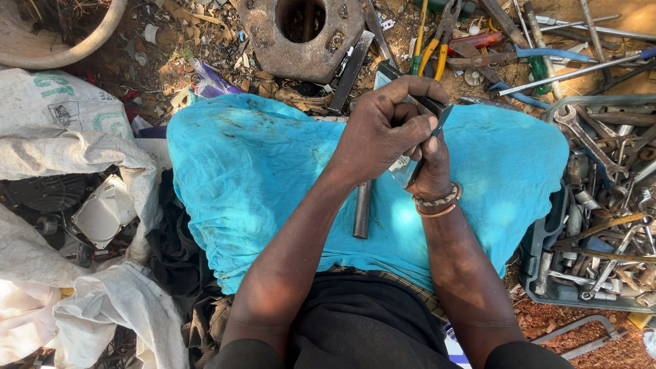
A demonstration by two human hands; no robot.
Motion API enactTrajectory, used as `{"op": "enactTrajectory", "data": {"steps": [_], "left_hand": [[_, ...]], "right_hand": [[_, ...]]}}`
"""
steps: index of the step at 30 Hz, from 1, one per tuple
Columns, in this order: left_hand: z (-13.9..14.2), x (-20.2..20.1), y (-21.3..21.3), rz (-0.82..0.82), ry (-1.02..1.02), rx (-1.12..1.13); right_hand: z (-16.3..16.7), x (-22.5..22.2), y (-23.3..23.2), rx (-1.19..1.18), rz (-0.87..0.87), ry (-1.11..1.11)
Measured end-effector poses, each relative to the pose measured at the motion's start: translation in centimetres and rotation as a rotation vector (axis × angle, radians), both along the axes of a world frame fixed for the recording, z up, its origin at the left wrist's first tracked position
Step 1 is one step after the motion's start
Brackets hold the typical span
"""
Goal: The person sits on the ground with a blue cloth on their lap and dismantles hard drives placed on a heavy metal block. They hold each drive steady, pry at the casing seam with a screwdriver, and strike it with a hammer to break the case open, then pull off the cover and handle the internal disc and board.
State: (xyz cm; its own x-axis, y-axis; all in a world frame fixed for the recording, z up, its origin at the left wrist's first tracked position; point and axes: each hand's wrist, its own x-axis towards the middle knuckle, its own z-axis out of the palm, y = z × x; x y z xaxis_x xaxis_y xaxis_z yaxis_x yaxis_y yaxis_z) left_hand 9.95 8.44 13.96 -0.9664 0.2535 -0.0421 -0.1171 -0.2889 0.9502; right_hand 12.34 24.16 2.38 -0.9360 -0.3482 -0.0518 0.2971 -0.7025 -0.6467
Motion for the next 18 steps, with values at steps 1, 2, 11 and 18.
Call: {"op": "enactTrajectory", "data": {"steps": [1,2,11,18], "left_hand": [[0.2,-0.2,0.0,0.0,-0.001,-0.041],[0.4,-0.3,0.1,-0.009,-0.005,-0.056],[1.5,0.3,0.6,0.055,-0.031,-0.124],[0.7,0.8,0.1,0.056,-0.052,0.157]], "right_hand": [[-0.1,0.1,0.0,0.016,-0.019,-0.018],[-0.2,0.2,0.0,0.033,-0.039,-0.036],[-0.5,0.5,-0.3,0.075,-0.006,-0.002],[-1.3,0.5,-0.2,0.062,-0.026,-0.023]]}}
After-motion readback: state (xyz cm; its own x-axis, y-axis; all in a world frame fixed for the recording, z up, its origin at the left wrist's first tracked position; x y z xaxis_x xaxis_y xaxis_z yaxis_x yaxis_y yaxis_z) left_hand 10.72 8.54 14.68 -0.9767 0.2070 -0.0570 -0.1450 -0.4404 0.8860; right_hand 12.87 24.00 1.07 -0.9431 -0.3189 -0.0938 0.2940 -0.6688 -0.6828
